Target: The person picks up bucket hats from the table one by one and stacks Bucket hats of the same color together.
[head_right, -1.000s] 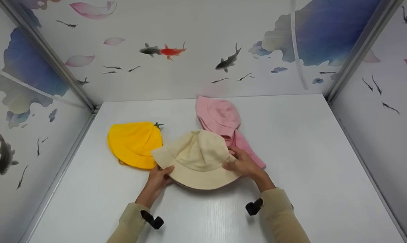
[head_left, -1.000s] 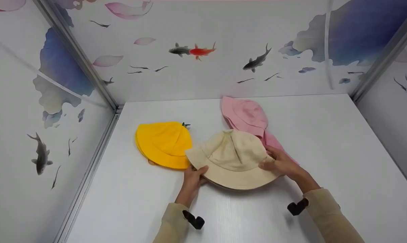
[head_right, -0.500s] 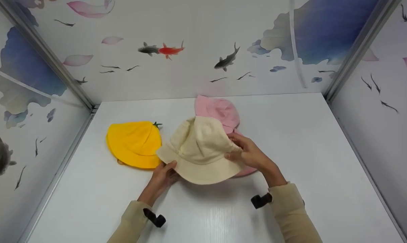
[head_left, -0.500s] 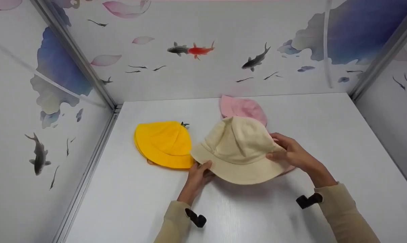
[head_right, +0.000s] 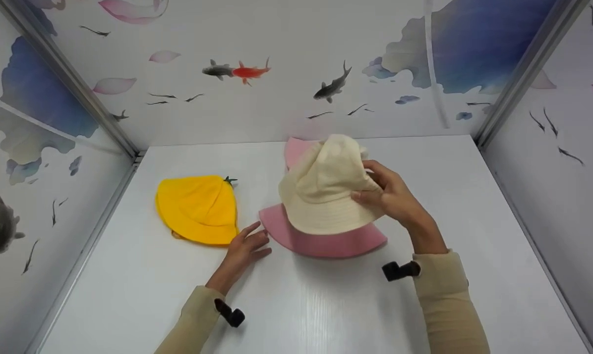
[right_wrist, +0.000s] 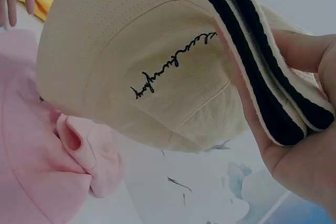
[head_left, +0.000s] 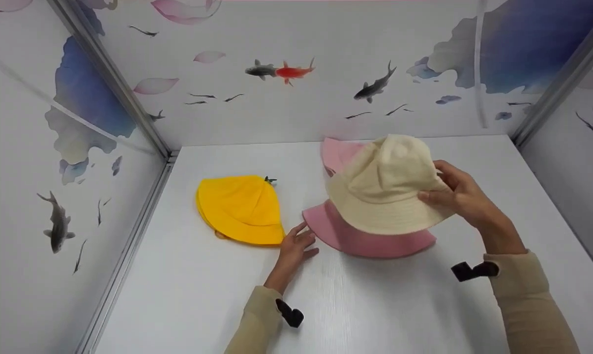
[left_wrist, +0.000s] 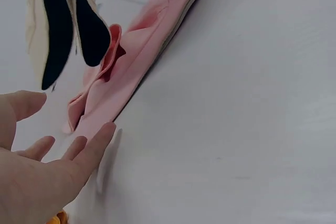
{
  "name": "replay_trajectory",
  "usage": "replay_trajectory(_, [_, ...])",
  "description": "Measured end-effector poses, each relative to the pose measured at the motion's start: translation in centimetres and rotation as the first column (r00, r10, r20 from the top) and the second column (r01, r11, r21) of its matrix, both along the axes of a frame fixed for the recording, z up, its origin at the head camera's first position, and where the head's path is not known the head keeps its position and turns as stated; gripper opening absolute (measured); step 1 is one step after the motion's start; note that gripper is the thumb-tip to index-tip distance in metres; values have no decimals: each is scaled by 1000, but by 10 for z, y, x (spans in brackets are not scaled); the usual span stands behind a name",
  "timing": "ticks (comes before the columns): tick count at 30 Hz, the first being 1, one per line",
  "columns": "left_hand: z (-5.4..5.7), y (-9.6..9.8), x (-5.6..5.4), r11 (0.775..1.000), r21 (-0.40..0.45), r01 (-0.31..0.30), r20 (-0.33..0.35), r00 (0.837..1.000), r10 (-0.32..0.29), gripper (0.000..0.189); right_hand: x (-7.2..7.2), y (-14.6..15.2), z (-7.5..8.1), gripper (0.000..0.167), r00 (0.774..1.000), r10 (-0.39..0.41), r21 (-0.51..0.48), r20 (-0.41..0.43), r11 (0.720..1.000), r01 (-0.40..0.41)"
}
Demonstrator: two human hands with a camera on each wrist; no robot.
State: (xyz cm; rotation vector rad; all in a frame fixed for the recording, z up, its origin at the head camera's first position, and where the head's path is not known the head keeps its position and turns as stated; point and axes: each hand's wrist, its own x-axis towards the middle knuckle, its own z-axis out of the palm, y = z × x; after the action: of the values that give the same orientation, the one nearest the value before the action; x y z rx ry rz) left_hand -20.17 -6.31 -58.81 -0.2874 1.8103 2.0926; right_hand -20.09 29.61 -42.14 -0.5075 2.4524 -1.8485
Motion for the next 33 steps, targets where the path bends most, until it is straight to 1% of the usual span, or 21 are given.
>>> replay_trajectory(4, [3, 6, -5, 993, -116, -27, -24, 999, 24, 53, -4, 14, 6, 50, 999, -47, -57, 8, 997, 48])
replay_trajectory(7, [4, 10, -11, 975, -223, -17, -29, 1000, 11, 55, -7, 25, 9, 51, 997, -78, -105, 18, 991, 80])
replay_trajectory(9, [6, 13, -17, 950, -311, 10, -22, 1000, -18, 57, -9, 31, 10, 52, 994, -104, -135, 18, 985, 106])
replay_trajectory(12, [12, 16, -25, 899, -436, 41, -13, 999, -52, 61, -15, 39, 12, 54, 990, -141, -205, 27, 968, 143])
replay_trajectory(14, [15, 16, -30, 867, -497, 44, -11, 998, -57, 63, -20, 43, 11, 56, 986, -160, -251, 37, 954, 164])
replay_trajectory(15, [16, 16, -32, 856, -515, 43, -11, 998, -57, 63, -23, 46, 10, 57, 985, -168, -276, 44, 945, 173])
replay_trajectory(17, [17, 16, -36, 846, -532, 44, -10, 998, -58, 64, -29, 50, 7, 57, 982, -182, -327, 57, 925, 191])
replay_trajectory(19, [16, 14, -38, 843, -536, 45, -13, 998, -61, 65, -36, 55, 3, 56, 978, -190, -397, 82, 894, 207])
replay_trajectory(21, [15, 13, -40, 836, -546, 54, -18, 997, -76, 67, -42, 61, -2, 54, 976, -189, -479, 103, 851, 216])
replay_trajectory(24, [14, 12, -44, 821, -566, 73, -40, 992, -116, 71, -50, 70, -11, 54, 971, -193, -594, 141, 768, 239])
replay_trajectory(26, [13, 12, -45, 809, -582, 87, -48, 989, -142, 74, -53, 76, -18, 55, 964, -205, -650, 167, 713, 264])
replay_trajectory(27, [12, 12, -46, 804, -587, 93, -51, 987, -151, 75, -54, 78, -22, 56, 959, -214, -672, 186, 684, 283])
replay_trajectory(29, [11, 14, -48, 794, -601, 95, -55, 986, -160, 77, -54, 83, -31, 59, 947, -233, -698, 221, 640, 321])
replay_trajectory(33, [9, 17, -48, 750, -655, 94, -62, 982, -176, 79, -52, 91, -52, 63, 931, -230, -733, 285, 573, 366])
